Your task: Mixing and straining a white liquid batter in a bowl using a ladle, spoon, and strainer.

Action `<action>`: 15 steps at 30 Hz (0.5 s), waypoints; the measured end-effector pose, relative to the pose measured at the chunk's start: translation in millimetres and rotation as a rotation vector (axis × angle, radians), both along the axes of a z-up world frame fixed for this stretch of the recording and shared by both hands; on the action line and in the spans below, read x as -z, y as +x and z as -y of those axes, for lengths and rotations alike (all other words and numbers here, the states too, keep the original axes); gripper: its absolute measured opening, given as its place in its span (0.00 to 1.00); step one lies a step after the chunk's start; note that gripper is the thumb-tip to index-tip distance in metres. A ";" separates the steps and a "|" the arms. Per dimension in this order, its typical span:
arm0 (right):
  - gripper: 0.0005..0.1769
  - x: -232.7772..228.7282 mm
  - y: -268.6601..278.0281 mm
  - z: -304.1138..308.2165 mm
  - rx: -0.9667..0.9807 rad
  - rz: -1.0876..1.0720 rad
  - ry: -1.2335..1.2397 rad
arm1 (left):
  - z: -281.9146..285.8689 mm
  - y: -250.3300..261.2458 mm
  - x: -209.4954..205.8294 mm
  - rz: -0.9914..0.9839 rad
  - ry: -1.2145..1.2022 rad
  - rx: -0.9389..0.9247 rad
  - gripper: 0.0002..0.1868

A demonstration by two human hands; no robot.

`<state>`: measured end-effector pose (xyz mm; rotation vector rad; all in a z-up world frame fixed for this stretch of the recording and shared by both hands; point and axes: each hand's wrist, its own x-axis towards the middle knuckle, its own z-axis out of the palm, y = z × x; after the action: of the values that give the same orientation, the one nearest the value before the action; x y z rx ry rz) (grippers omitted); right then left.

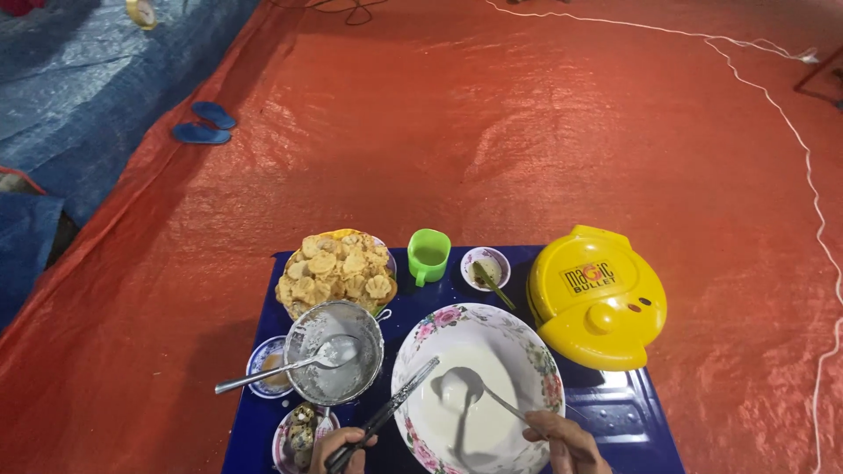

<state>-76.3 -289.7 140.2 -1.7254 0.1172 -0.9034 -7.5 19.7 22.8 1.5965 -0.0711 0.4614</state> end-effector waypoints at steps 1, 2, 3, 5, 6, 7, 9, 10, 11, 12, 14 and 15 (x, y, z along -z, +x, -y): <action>0.13 -1.2 -1.3 -1.5 0.024 -0.044 0.066 | -7.0 4.7 12.0 0.043 0.067 0.103 0.08; 0.15 -4.1 -1.5 -1.6 0.046 -0.085 0.128 | -12.3 10.2 23.4 0.088 0.131 0.205 0.10; 0.15 -12.6 0.0 -2.0 0.054 -0.083 0.125 | -4.6 7.0 12.7 0.090 0.128 0.212 0.10; 0.13 -26.8 4.0 -3.1 0.061 0.002 -0.130 | 9.3 -1.0 -6.3 0.172 0.188 0.057 0.06; 0.13 -27.0 1.5 1.5 0.064 -0.001 -0.131 | 6.3 1.1 -7.8 0.170 0.187 0.060 0.06; 0.12 -27.2 -0.9 6.3 0.095 -0.048 -0.206 | 3.4 3.4 -9.2 0.227 0.226 0.041 0.06; 0.11 -35.5 -3.7 7.1 0.132 -0.098 -0.280 | -2.1 8.2 -0.9 0.283 0.264 0.027 0.06; 0.11 -44.6 -5.0 2.5 0.133 -0.114 -0.217 | -5.1 10.5 7.8 0.279 0.223 0.042 0.06; 0.11 -53.8 -6.3 -1.6 0.133 -0.130 -0.154 | -7.6 12.6 16.5 0.275 0.183 0.056 0.07; 0.11 -56.5 -6.9 -6.7 0.146 -0.131 -0.153 | -13.2 11.2 26.6 0.275 0.181 0.069 0.07; 0.15 -62.5 -6.4 -16.7 0.246 -0.355 0.058 | -24.7 9.8 46.3 0.155 0.185 0.214 0.12; 0.15 -59.9 -4.7 -19.8 0.256 -0.353 0.059 | -41.6 18.8 63.8 0.158 0.185 0.224 0.12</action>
<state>-81.0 -269.9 200.0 -1.8262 0.6041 -0.7597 11.3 61.2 -40.9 1.7064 -0.4183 0.4143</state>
